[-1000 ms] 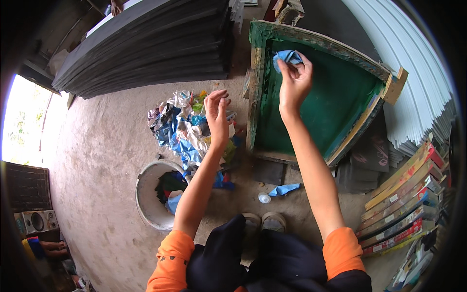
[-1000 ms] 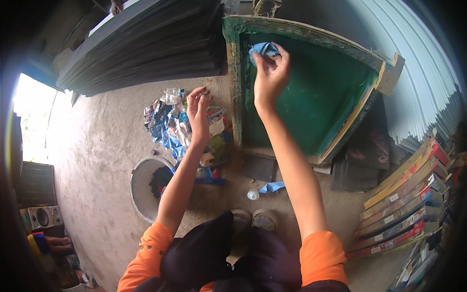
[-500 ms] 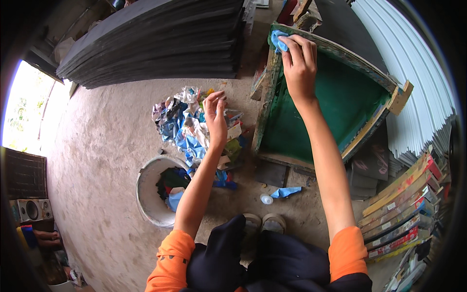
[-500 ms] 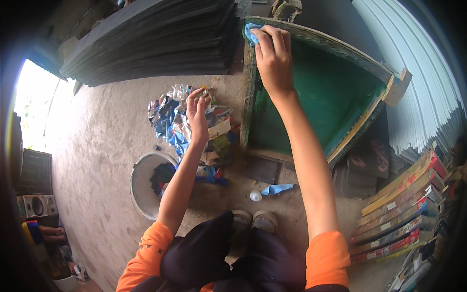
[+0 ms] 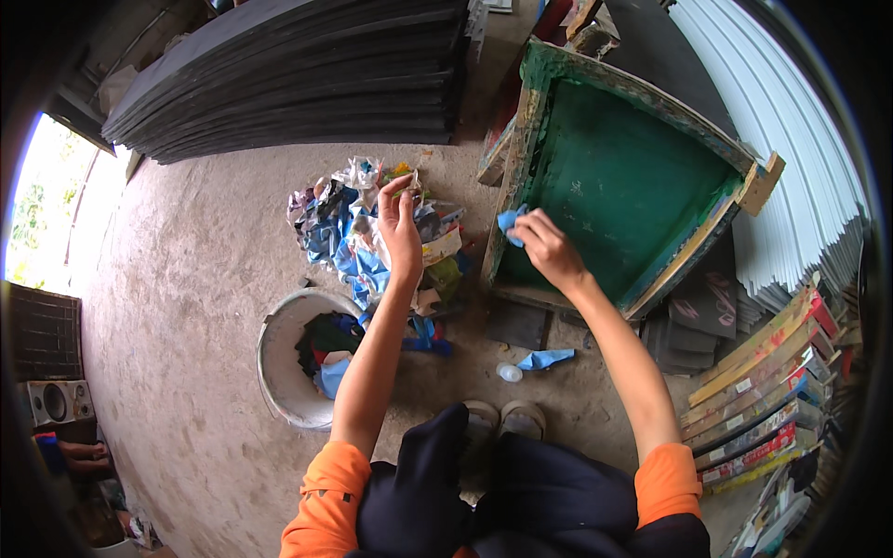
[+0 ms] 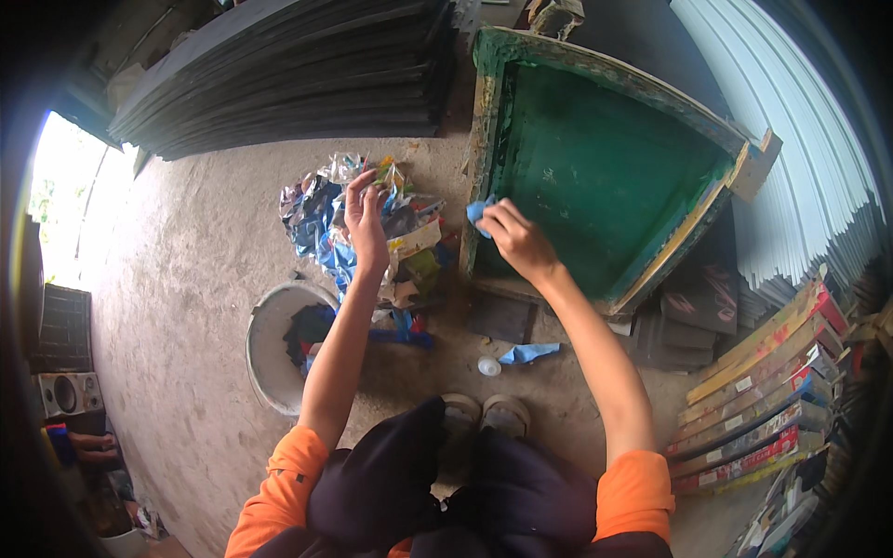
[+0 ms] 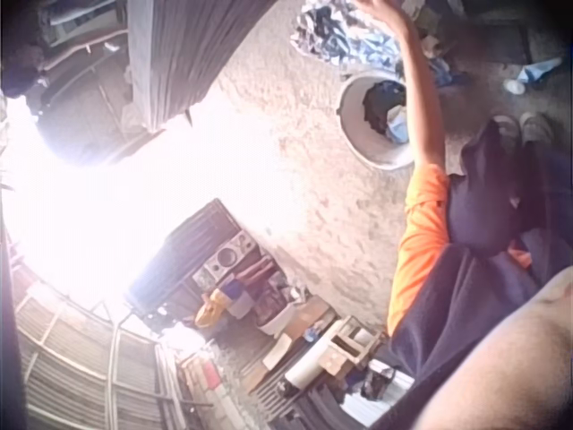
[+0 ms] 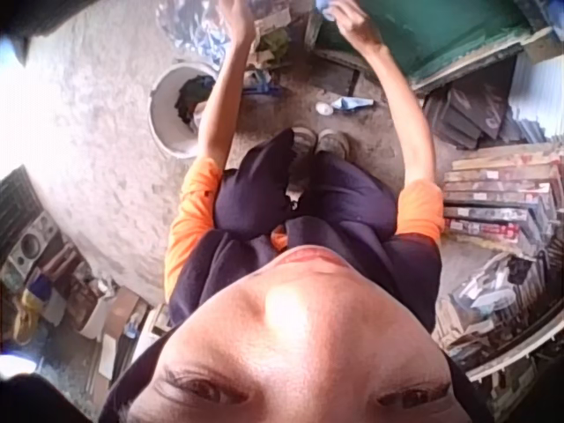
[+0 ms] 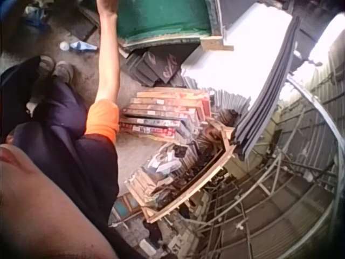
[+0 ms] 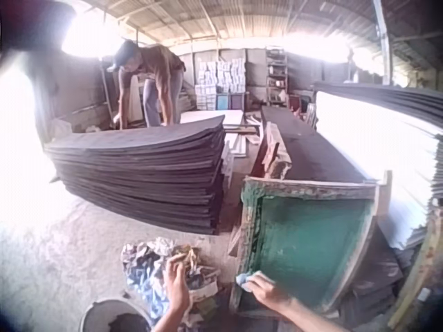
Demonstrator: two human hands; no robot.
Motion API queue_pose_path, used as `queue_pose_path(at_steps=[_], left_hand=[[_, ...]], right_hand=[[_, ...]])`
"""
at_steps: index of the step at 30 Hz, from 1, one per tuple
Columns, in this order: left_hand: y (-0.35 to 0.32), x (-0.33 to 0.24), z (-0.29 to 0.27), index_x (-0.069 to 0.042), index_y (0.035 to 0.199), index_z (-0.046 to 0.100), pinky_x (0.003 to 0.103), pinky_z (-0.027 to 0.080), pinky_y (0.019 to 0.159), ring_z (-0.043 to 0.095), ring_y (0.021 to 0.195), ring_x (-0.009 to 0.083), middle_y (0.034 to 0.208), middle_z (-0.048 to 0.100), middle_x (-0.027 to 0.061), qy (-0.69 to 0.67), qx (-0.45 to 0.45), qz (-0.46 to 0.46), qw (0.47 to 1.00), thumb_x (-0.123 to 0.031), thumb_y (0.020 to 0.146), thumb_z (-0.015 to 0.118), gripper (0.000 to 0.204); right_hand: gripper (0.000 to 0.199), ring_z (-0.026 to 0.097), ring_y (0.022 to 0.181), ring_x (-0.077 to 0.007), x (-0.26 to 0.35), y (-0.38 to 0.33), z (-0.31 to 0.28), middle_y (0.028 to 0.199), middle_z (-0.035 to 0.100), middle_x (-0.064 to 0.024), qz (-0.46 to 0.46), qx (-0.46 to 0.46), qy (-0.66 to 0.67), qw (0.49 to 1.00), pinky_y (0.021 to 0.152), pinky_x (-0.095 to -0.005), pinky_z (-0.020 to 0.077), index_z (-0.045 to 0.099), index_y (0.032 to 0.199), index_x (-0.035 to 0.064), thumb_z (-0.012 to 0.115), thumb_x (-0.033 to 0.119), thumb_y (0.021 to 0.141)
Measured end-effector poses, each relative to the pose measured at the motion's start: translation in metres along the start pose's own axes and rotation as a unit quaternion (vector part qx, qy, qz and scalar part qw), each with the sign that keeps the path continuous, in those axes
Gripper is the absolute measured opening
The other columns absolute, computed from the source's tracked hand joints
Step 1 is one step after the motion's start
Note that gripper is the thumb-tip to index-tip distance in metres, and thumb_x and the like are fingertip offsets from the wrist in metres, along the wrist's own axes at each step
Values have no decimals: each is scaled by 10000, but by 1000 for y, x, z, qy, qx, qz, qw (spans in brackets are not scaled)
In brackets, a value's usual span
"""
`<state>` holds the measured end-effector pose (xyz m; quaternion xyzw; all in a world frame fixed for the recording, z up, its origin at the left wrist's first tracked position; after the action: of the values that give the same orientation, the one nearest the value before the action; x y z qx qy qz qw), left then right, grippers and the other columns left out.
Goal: The person cleans a large teal printing frame with a blue cloth and a liquid solution, wiping the surface repeatedly. They then move the frame to a rack and retrieve a green frame, which they also wipe with the cloth. The person removes green residue from the frame's edges and places it on a stack.
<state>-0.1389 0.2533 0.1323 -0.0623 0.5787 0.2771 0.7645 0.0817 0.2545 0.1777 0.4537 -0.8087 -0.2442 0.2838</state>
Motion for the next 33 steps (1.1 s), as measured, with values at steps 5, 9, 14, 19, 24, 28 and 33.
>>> queue_pose_path(at_steps=[5, 9, 14, 19, 24, 28, 33], left_hand=[[-3, 17, 1, -57, 1148, 517, 287, 417, 914, 506, 1016, 111, 1151, 519, 27, 28, 48, -44, 998, -130, 942, 468, 224], [-4, 26, 26, -58, 1131, 528, 250, 422, 854, 513, 959, 87, 1112, 545, 16, 15, 98, -70, 993, -120, 942, 473, 207], [-5, 32, 17, -65, 1136, 541, 295, 431, 887, 515, 990, 113, 1076, 529, 14, 10, 114, -85, 990, -159, 930, 506, 229], [-12, 41, 18, -72, 1147, 535, 283, 417, 901, 522, 990, 108, 1094, 530, 12, 33, 133, -104, 985, -168, 934, 505, 236], [-25, 48, 34, -62, 1298, 429, 322, 381, 979, 452, 1179, 183, 1281, 470, 77, 107, 271, -120, 949, -206, 958, 458, 370], [-41, 40, 74, -123, 1404, 298, 365, 359, 1004, 332, 1296, 235, 1434, 297, 78, 108, 315, -195, 922, -309, 962, 441, 500], [-44, 38, 78, -130, 1412, 279, 389, 339, 1029, 311, 1307, 247, 1436, 292, 78, 92, 324, -192, 922, -339, 963, 428, 517]], right_hand=[[273, 595, 847, -287, -37, 21, -57, 879, 579, -107, 175, -229, -29, 957, 714, -340, 490, 604, 886, 42, 608, -120, 665], [125, 637, 844, -269, -63, 65, -83, 952, 653, -103, 197, -382, 37, 902, 675, -325, 506, 600, 915, 53, 613, 1, 802], [236, 608, 863, -302, -36, 45, -29, 909, 618, -125, 192, -348, 20, 917, 732, -349, 485, 587, 948, 43, 595, -71, 742], [294, 603, 874, -332, -31, -107, 77, 855, 604, -165, 221, 62, 81, 970, 754, -397, 500, 582, 951, 37, 545, -116, 702], [215, 638, 811, -309, -45, -71, 19, 878, 648, -125, 348, -160, 97, 919, 666, -349, 512, 596, 937, 54, 565, -67, 761], [206, 621, 844, -309, -57, 7, -35, 922, 636, -120, 231, -336, 51, 912, 703, -346, 500, 599, 933, 59, 594, -47, 758], [287, 558, 968, -345, -40, -25, 34, 1046, 555, -155, 227, -202, 70, 950, 805, -384, 477, 547, 997, 15, 569, -83, 728]])
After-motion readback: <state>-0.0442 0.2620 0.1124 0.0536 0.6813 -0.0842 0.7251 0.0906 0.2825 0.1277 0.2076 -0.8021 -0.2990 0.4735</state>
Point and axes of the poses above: each hand's wrist, its own y-axis towards the middle knuckle, its own z-axis out of the palm, x = y × z, the point moved 7 cm from there along y, towards the middle knuckle
